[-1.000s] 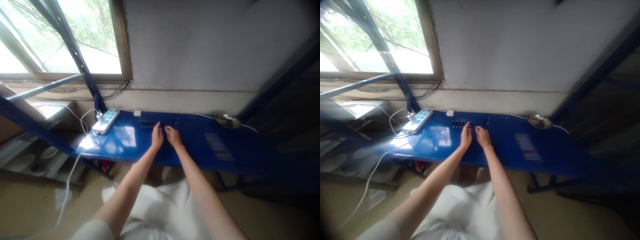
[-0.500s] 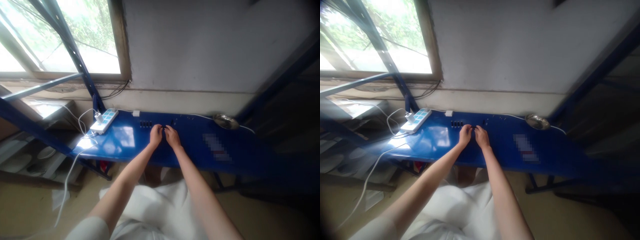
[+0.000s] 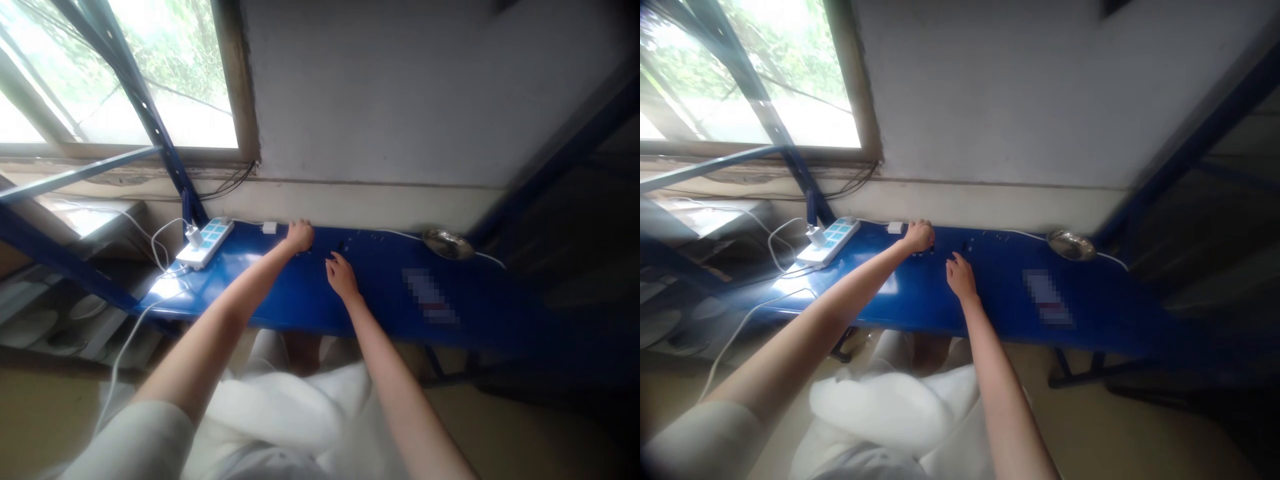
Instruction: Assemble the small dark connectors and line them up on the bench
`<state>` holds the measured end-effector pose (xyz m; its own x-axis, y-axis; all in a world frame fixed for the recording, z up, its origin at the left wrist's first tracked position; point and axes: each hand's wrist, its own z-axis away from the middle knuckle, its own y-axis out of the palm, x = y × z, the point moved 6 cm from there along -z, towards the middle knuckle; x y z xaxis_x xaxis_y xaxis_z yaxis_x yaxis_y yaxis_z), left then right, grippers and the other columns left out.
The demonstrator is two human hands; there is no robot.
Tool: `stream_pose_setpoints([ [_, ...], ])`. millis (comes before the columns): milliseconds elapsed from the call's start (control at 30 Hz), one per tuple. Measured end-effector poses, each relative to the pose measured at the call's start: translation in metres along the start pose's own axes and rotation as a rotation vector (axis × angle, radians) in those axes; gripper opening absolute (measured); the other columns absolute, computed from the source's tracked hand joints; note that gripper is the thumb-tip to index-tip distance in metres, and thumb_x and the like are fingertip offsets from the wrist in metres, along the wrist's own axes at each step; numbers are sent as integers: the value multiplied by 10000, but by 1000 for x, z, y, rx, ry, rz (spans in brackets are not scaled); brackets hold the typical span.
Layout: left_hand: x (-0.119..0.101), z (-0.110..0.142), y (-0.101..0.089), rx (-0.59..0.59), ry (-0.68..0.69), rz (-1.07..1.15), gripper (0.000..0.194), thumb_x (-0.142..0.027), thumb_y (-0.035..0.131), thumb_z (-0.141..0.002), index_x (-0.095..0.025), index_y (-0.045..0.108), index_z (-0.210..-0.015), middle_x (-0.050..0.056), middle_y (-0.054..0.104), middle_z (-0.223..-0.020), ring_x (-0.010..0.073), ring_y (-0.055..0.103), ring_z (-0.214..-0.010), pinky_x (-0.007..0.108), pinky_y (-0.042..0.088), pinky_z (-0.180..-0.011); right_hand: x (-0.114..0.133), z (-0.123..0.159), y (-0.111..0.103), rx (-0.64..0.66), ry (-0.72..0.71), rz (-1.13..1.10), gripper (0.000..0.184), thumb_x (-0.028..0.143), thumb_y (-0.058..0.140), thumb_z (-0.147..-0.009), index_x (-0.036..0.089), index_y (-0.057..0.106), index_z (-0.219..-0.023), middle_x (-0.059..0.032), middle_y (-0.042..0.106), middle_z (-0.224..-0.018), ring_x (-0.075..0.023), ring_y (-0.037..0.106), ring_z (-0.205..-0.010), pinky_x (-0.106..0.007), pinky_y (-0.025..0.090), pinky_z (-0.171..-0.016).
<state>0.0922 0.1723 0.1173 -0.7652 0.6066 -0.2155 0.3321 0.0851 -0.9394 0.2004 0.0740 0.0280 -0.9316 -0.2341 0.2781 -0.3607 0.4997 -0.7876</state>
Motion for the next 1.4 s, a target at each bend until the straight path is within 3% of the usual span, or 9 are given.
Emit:
stream_pose_setpoints([
  [167, 12, 2, 12, 24, -47, 5, 110, -96, 644, -582, -147, 558, -534, 117, 545, -851, 289, 440, -978, 484, 260, -932, 1, -1, -4, -17, 3, -25, 358, 225, 326, -882, 164, 652, -1015, -127, 548, -1186, -212, 559, -1005, -380, 455, -870],
  [400, 23, 0, 13, -25, -119, 112, 123, -177, 609, -653, -146, 559, -545, 118, 539, -779, 289, 455, -997, 487, 256, -949, 3, -1, -8, -14, 7, -20, 355, 221, 322, -885, 151, 650, -1000, -130, 550, -1173, -209, 554, -1020, -360, 456, -867],
  [633, 22, 4, 12, 58, -144, 15, 73, -72, 617, -586, -137, 585, -589, 147, 564, -860, 315, 457, -988, 503, 269, -914, 0, 0, -5, -19, 27, -34, 349, 227, 332, -881, 155, 650, -1005, -133, 546, -1181, -219, 546, -1023, -377, 450, -871],
  [933, 6, 15, 0, 242, -128, -187, 175, -148, 554, -697, -160, 656, -839, 127, 552, -1067, 284, 424, -1075, 443, 295, -910, -1, 0, -5, -69, 8, -46, 351, 228, 335, -877, 137, 660, -974, -135, 563, -1153, -226, 555, -1002, -371, 454, -860],
  [1300, 11, 14, 4, 218, -122, -199, 177, -209, 595, -691, -175, 660, -852, 107, 570, -1065, 277, 452, -1055, 434, 318, -883, -2, -1, -5, -38, 51, -23, 355, 219, 323, -878, 128, 652, -975, -135, 562, -1150, -220, 541, -1010, -351, 432, -859],
  [1400, 10, 13, 4, 172, -122, -177, 235, -251, 571, -721, -181, 645, -932, 111, 563, -1096, 277, 456, -1056, 426, 325, -877, -2, -1, -9, -47, 73, -3, 346, 204, 325, -871, 132, 654, -951, -132, 570, -1128, -216, 540, -985, -342, 426, -840],
])
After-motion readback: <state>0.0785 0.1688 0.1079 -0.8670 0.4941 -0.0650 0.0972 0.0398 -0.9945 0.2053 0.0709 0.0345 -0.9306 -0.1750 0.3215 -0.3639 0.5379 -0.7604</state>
